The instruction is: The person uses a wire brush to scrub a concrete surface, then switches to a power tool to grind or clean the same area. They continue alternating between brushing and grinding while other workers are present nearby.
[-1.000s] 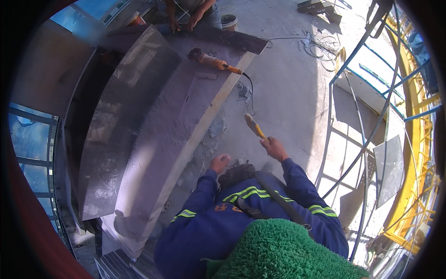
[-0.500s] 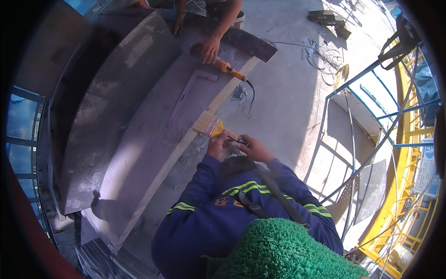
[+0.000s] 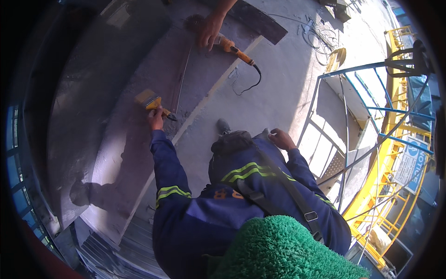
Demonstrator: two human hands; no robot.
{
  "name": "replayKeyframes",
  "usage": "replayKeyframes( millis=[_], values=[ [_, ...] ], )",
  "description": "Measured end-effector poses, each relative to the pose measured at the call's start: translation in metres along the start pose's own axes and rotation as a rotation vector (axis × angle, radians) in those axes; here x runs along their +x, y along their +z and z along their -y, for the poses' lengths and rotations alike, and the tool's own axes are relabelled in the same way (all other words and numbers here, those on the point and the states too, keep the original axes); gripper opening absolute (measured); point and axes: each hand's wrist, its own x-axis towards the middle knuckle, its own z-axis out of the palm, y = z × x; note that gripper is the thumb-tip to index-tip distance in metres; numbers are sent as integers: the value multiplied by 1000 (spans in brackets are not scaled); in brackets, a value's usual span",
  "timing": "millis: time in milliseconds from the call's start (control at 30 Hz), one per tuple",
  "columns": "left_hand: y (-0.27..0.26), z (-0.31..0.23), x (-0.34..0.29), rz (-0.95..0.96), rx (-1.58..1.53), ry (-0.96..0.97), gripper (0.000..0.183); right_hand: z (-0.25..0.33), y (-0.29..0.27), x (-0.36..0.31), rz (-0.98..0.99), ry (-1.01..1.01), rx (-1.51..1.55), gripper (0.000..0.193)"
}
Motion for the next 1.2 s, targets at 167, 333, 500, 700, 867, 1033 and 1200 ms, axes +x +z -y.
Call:
replayKeyframes(
  millis=[167,333,500,700,867,1033,1200],
  values=[
    [-18,50,-3,-227,-142,107,44,150,-65,-2,-32,-315,105,35],
    [-37,64,-14,-376,241,-105,57,319,-151,-58,-368,-1349,115,28],
    [-31,36,-42,-551,457,112,56,405,-186,-126,-449,-2074,275,22],
    [4,38,-76,-600,283,142,62,421,-231,-149,-42,-1656,784,25],
    [31,62,-123,-752,265,-42,69,413,-259,-112,91,-1900,701,22],
    [101,26,-127,-811,274,-9,67,382,-302,-58,-135,-2127,638,23],
    [159,-25,-133,-663,338,28,66,335,-362,85,-30,-1407,848,22]
  ],
)
